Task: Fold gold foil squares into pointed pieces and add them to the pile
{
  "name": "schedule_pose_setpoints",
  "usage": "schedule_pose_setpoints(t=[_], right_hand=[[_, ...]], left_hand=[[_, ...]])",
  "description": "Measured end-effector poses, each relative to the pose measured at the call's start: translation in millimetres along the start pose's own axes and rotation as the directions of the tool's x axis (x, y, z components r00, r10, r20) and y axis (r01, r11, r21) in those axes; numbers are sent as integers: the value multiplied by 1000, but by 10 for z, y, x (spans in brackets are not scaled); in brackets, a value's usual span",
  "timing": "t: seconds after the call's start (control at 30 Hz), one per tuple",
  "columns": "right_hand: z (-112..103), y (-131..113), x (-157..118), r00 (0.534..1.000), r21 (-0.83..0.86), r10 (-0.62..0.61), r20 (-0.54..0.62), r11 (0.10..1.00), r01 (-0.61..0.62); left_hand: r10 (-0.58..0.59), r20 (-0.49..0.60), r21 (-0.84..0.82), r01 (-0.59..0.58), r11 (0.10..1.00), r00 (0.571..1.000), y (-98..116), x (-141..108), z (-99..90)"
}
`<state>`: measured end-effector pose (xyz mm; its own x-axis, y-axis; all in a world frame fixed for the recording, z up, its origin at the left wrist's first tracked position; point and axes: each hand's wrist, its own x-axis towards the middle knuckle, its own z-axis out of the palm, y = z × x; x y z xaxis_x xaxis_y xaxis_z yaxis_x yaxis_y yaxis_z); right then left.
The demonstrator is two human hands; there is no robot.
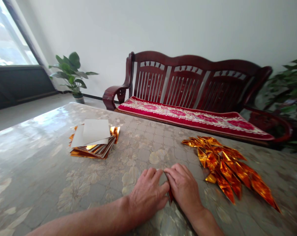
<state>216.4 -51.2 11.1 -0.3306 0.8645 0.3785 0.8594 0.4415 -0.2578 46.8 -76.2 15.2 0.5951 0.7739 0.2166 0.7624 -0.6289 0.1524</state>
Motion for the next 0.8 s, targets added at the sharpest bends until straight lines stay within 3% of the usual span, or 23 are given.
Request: schedule_pose_setpoints(t=[0.4,0.8], right_hand=[[16,22,-18,999,3,-31,-11,1000,31],[-99,-11,-19,999,11,-7,34,1000,7]], left_hand=[[6,-29,0,-6,1000,1000,-23,9,46],[13,17,19,-13,1000,1000,-14,10,-50]])
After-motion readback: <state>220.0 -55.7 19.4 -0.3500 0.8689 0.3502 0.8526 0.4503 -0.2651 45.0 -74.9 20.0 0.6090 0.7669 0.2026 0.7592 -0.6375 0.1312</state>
